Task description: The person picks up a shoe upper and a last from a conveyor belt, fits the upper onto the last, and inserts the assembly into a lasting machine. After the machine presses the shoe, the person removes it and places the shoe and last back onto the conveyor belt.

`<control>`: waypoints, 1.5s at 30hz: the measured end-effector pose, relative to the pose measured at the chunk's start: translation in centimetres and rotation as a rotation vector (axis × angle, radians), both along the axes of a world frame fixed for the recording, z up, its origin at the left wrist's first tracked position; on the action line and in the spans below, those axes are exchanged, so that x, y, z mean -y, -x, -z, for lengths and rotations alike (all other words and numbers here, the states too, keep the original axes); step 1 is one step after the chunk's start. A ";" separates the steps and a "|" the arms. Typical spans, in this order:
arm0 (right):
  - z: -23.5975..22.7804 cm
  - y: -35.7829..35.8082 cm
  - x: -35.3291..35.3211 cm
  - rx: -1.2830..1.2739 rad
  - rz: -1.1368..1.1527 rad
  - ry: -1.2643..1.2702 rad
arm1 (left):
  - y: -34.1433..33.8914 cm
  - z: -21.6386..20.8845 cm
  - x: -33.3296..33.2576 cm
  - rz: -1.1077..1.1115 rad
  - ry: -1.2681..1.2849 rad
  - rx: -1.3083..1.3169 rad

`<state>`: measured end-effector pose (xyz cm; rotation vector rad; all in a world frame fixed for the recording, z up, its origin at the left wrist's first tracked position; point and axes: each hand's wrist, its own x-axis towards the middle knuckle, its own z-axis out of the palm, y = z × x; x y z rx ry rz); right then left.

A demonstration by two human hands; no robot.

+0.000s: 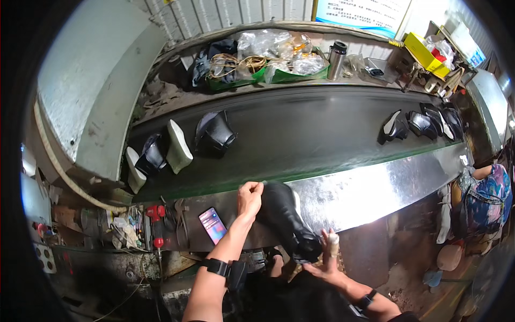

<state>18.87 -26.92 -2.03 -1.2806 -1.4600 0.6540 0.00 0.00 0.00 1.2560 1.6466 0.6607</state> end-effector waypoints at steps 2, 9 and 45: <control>-1.2 3.1 -2.1 -0.272 0.020 0.019 | 0.6 2.2 -0.2 -0.008 -0.315 -0.199; -1.4 -3.5 -2.6 -0.425 -0.220 0.315 | -1.0 3.5 2.8 -0.112 -0.148 -0.225; -16.0 17.1 1.6 -0.374 -1.111 0.813 | 18.4 -18.6 38.0 -1.013 -0.480 -0.177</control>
